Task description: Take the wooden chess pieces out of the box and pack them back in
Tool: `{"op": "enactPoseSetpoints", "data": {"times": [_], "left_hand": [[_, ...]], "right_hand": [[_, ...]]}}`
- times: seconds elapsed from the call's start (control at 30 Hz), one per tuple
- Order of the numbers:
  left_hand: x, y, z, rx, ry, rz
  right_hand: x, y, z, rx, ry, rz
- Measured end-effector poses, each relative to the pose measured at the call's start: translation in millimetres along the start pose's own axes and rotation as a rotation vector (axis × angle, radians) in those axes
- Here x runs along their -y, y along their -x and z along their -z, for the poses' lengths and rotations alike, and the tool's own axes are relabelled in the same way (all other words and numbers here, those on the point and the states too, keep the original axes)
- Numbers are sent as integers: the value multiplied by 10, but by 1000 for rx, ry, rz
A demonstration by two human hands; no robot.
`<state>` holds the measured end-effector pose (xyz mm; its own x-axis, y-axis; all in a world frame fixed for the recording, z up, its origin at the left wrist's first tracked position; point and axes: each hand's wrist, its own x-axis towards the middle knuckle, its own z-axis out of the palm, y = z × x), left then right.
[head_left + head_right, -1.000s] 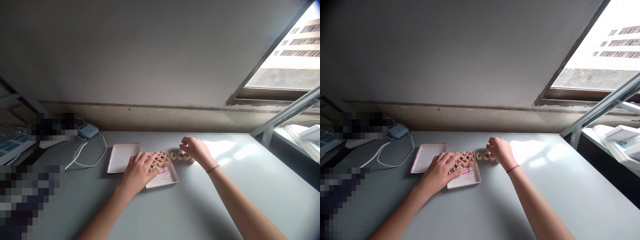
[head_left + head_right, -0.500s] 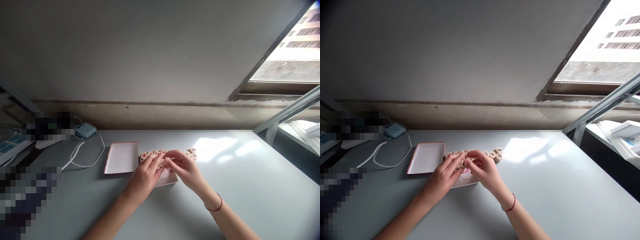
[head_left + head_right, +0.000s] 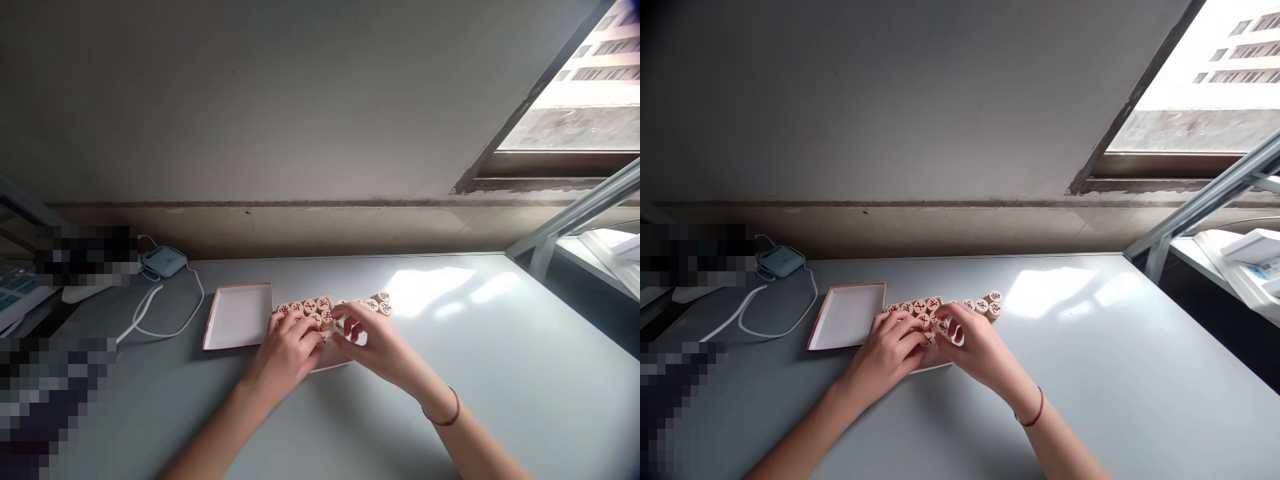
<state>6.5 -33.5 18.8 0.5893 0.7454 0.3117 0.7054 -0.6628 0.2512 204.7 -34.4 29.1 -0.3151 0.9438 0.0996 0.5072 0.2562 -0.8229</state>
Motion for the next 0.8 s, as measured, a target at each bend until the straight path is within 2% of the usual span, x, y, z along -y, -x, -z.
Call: {"op": "enactPoseSetpoints", "data": {"times": [0.13,0.27,0.5,0.67,0.73,0.8], "left_hand": [[59,14,60,3,-17,40],[125,36,91,8,-38,85],[154,40,121,99,-36,147],[162,43,127,144,-17,156],[166,45,131,149,-17,154],[169,44,139,144,-12,154]], "right_hand": [[7,5,-95,20,284,177],[-15,-11,-184,30,408,293],[-45,-24,-217,33,483,358],[-51,-49,-274,-26,545,400],[-48,-62,-250,-43,525,410],[-70,-89,-158,-77,484,357]]}}
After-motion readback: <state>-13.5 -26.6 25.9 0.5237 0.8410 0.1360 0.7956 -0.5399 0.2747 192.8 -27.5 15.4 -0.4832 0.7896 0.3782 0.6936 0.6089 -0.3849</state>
